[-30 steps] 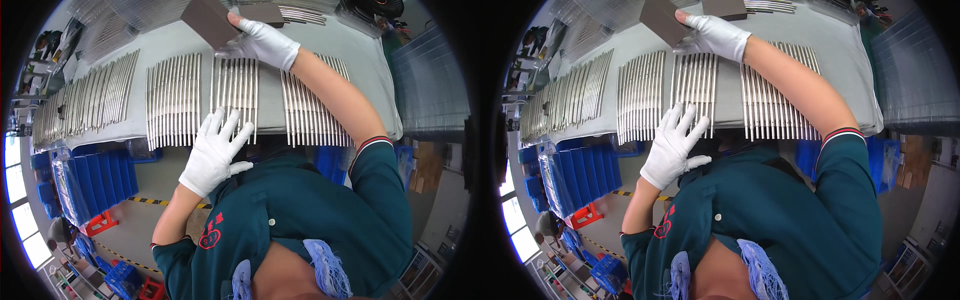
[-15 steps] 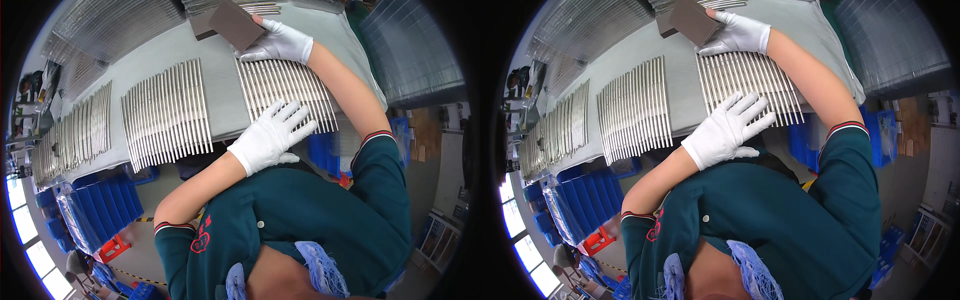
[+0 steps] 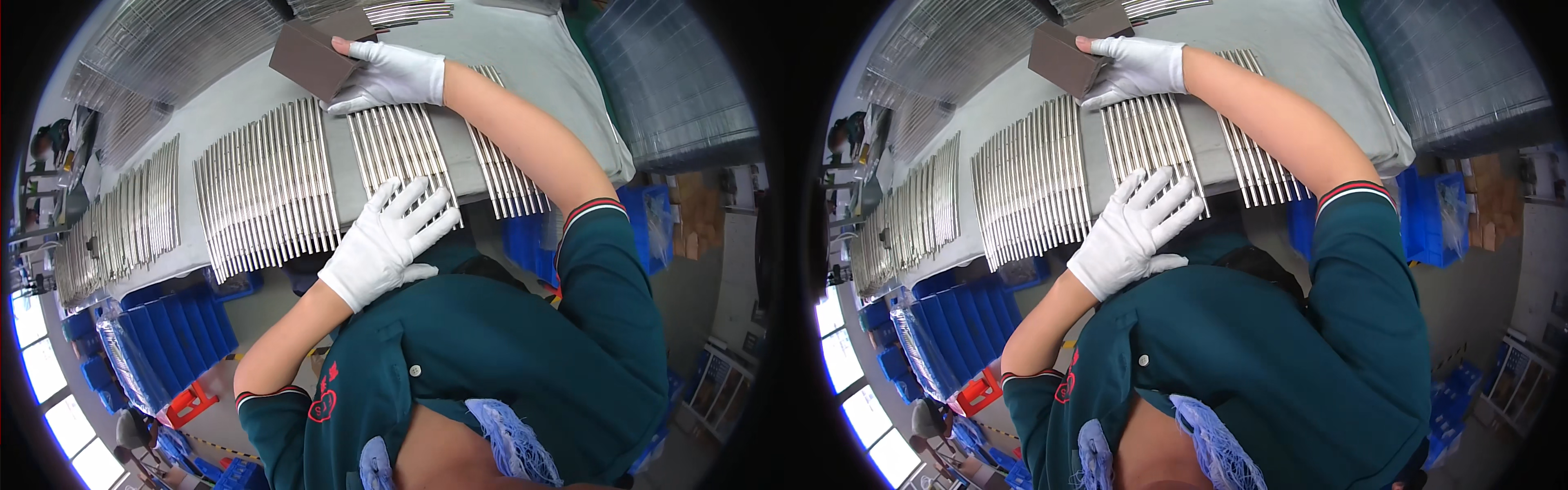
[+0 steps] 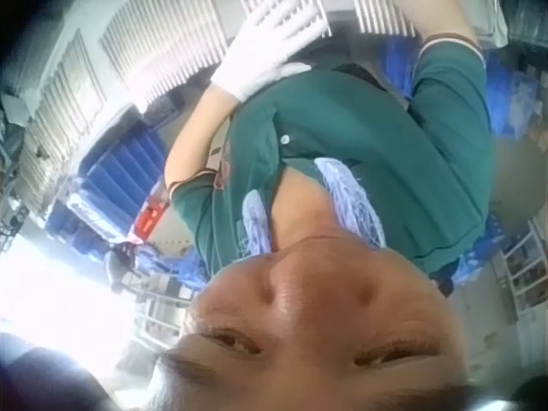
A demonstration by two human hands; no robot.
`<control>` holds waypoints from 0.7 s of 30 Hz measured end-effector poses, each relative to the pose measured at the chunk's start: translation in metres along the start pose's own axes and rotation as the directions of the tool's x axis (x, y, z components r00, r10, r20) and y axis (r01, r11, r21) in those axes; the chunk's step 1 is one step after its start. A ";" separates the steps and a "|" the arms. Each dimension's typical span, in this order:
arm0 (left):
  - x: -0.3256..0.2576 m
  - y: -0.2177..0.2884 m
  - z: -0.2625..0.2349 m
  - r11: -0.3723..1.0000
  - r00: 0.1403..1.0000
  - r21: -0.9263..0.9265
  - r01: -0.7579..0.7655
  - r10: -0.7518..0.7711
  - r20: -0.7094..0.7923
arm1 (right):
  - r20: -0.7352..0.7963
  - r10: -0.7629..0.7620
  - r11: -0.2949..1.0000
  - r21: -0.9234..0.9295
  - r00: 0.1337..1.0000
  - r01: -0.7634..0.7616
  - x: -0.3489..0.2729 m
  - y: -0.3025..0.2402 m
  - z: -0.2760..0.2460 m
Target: Aligning and polishing metal rods using a sanding block on a factory workbench.
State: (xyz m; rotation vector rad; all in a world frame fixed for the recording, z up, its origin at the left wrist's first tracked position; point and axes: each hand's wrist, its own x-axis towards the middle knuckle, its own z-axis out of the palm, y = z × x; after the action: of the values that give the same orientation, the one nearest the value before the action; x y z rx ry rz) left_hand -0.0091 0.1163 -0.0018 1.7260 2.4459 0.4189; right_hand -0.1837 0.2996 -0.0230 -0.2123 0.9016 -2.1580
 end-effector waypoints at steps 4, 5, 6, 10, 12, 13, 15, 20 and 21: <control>0.013 0.001 0.003 0.995 0.996 -0.031 -0.091 0.090 -0.017 | 0.043 0.010 0.999 0.038 0.999 -0.011 -0.006 -0.004 -0.017; 0.018 0.001 0.005 0.990 0.992 -0.059 -0.127 0.126 -0.021 | 0.042 0.013 0.999 0.037 0.999 -0.015 -0.010 -0.007 -0.020; 0.021 0.001 0.010 0.988 0.990 -0.063 -0.139 0.136 -0.046 | 0.047 0.024 0.999 0.035 0.999 -0.026 -0.016 -0.011 -0.023; 0.038 0.004 0.022 0.979 0.977 -0.062 -0.197 0.190 -0.093 | 0.089 0.036 0.999 0.032 0.995 -0.039 -0.035 -0.023 -0.035; 0.043 0.007 0.026 0.977 0.975 -0.062 -0.202 0.195 -0.105 | 0.119 0.027 0.998 0.052 0.992 -0.033 -0.040 -0.026 -0.041; 0.044 0.007 0.026 0.976 0.973 -0.057 -0.208 0.201 -0.112 | 0.118 0.029 0.998 0.052 0.993 -0.035 -0.043 -0.027 -0.040; 0.043 0.007 0.024 0.978 0.976 -0.061 -0.200 0.193 -0.102 | 0.116 0.038 0.999 0.019 0.993 -0.040 -0.045 -0.030 -0.037; 0.024 0.002 0.017 0.987 0.986 -0.055 -0.152 0.147 -0.081 | 0.132 0.019 0.998 0.057 0.991 -0.027 -0.025 -0.019 -0.027; 0.017 0.002 0.014 0.988 0.987 -0.054 -0.147 0.142 -0.080 | 0.161 0.023 0.996 0.084 0.987 -0.037 -0.019 -0.017 -0.025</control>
State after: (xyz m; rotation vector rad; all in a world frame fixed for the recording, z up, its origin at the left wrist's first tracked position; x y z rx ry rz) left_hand -0.0094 0.1348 -0.0136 1.9031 2.3391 0.5772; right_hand -0.1906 0.3342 -0.0275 -0.3213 0.7140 -2.1133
